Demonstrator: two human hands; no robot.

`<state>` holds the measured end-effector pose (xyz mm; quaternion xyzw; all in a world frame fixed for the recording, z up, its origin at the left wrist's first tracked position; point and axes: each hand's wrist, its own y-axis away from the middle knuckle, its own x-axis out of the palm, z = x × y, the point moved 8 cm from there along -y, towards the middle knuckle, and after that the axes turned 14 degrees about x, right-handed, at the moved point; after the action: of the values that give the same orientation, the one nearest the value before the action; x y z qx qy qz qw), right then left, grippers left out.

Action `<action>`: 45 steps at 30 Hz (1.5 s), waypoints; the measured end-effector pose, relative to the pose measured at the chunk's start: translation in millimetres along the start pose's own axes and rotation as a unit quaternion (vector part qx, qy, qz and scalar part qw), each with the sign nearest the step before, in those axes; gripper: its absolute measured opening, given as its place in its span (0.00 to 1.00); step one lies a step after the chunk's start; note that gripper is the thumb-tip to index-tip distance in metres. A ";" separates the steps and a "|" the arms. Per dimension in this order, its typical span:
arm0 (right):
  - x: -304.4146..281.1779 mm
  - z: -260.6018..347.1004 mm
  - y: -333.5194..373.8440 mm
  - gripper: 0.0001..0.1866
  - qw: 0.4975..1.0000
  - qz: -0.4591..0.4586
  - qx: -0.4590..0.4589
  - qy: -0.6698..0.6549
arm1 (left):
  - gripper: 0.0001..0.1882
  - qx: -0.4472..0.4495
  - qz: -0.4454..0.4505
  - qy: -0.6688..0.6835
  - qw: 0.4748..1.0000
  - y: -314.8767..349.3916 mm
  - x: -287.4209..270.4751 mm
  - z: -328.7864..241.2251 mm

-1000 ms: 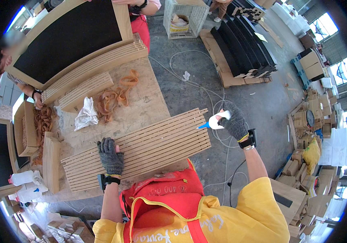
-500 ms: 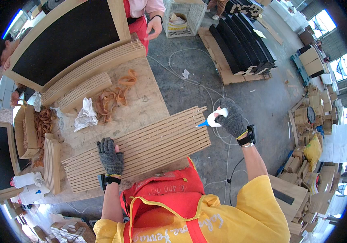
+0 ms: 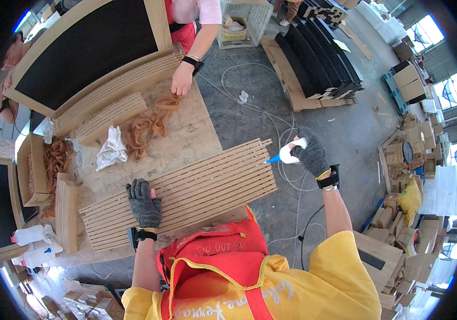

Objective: The recorder is applying wood glue to several thin wooden slats positioned on a workbench, while coworkers assist in assembling wooden frames.

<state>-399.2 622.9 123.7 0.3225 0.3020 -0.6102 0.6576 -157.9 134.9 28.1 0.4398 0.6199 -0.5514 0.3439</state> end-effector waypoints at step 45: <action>39.4 160.2 65.5 0.27 0.931 0.021 -0.273 0.240 | 0.20 -0.013 -0.004 0.048 0.999 13.5 10.4 4.1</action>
<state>-330.4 475.1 193.9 0.2735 0.5990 -0.3943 0.6411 -149.5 132.6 12.8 0.4591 0.6445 -0.5228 0.3171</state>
